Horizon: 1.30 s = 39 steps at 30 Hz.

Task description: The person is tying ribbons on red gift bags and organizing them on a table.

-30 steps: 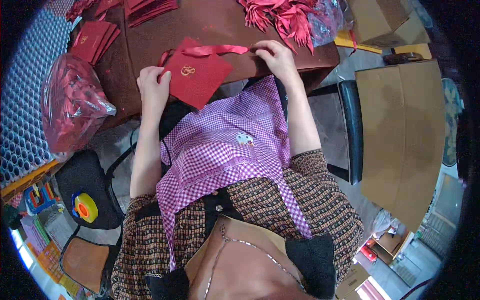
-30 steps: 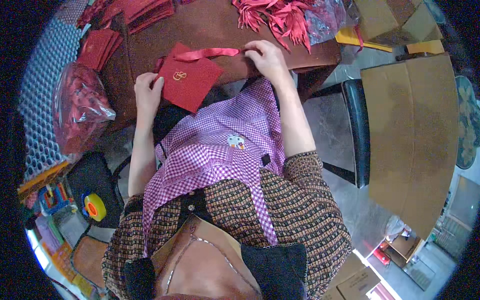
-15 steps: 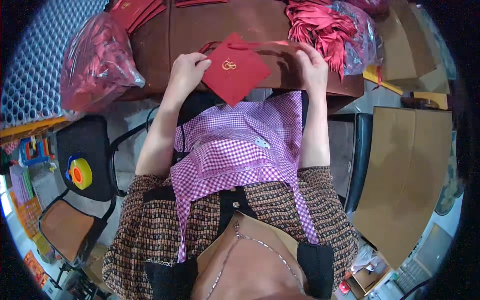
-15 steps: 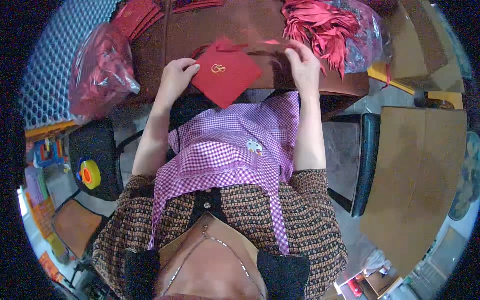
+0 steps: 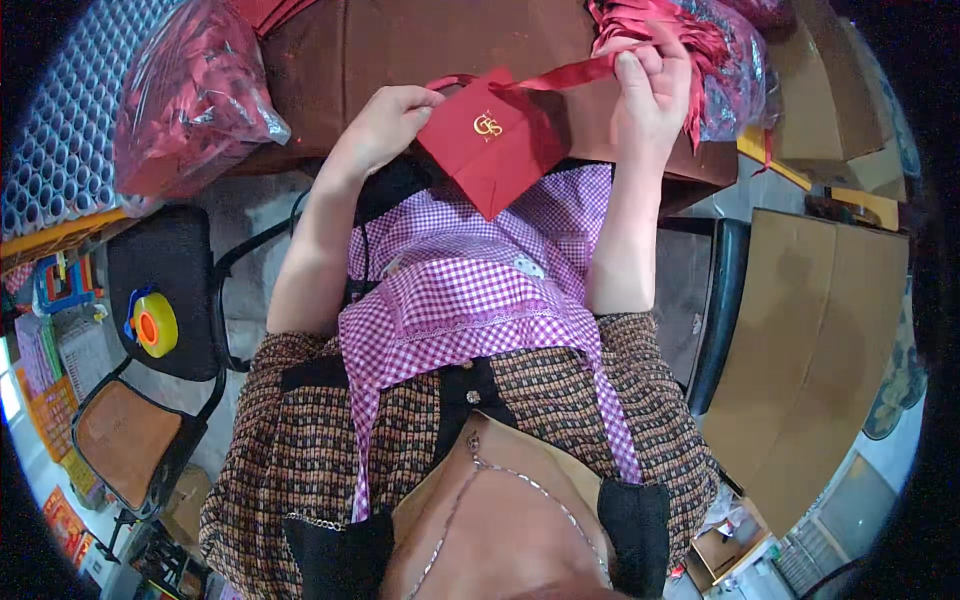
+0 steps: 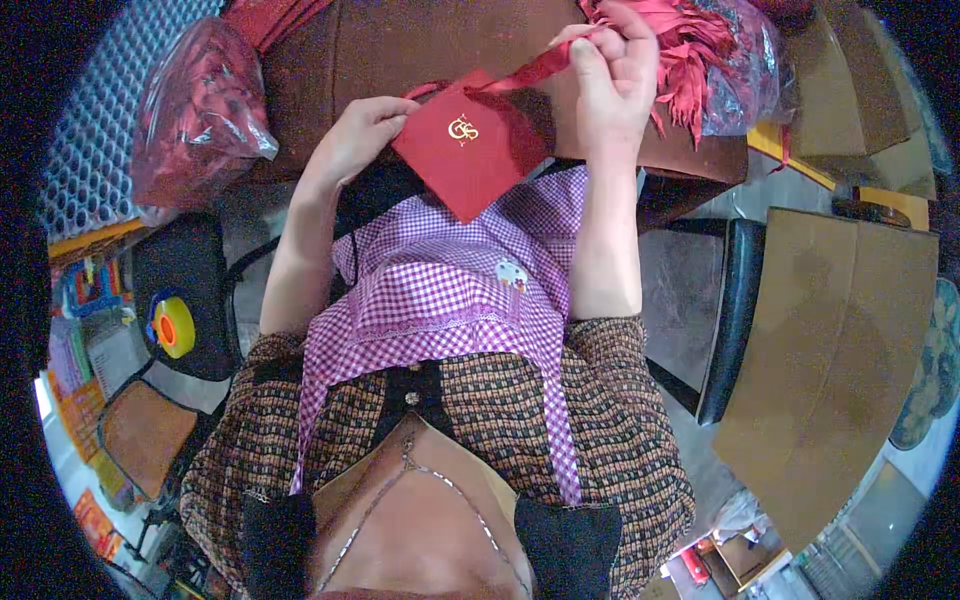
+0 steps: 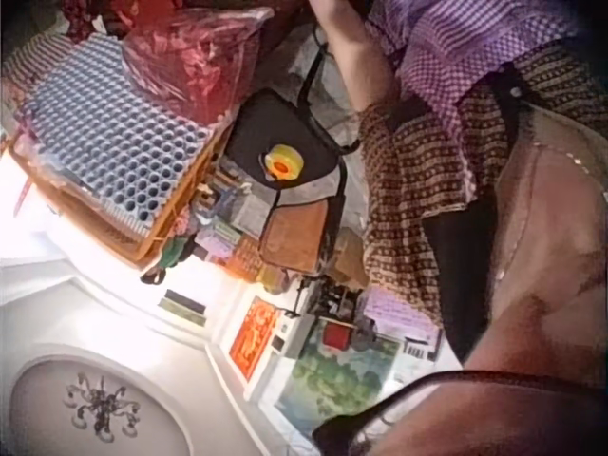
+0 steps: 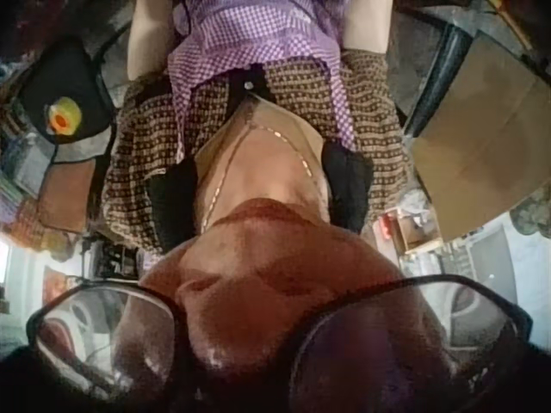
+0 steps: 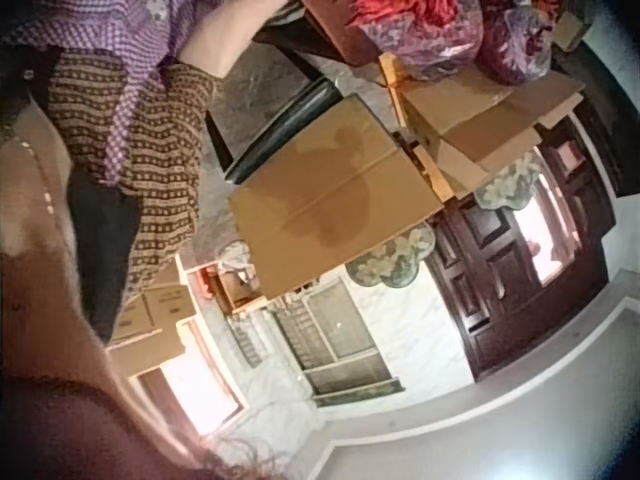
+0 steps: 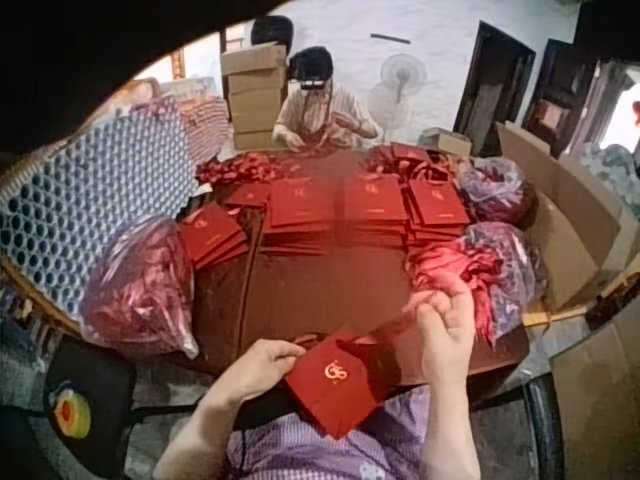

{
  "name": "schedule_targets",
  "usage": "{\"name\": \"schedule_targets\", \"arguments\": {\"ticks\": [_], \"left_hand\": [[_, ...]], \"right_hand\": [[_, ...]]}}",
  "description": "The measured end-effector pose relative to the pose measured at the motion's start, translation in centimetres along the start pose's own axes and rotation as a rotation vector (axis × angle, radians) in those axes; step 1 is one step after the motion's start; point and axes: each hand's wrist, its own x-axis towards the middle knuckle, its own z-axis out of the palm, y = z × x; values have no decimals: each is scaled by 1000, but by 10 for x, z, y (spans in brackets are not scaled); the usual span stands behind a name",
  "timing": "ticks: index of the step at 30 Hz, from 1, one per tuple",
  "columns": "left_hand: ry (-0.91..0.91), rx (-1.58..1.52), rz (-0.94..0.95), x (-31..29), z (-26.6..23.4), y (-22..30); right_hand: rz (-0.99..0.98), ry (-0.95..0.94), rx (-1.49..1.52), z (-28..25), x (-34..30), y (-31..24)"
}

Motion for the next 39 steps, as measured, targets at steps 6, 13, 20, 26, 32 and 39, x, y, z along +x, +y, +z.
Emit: {"name": "schedule_targets", "arguments": {"ticks": [6, 13, 20, 26, 32, 39], "left_hand": [[48, 112, 102, -4, 4, 13], [74, 49, 84, -9, 11, 21], [103, 77, 84, -7, 16, 22], [185, 199, 104, -5, 19, 18], [196, 195, 132, -6, 21, 29], [184, 246, 151, -4, 23, 28]], "right_hand": [[324, -225, 81, 13, -33, 0], [200, -427, -524, 34, -65, 24], [-111, -479, -767, 41, -76, 38], [-55, -505, -867, 46, -76, 27], [5, -386, -666, 45, -74, 26], [-23, -368, -712, 40, -75, 31]]}}
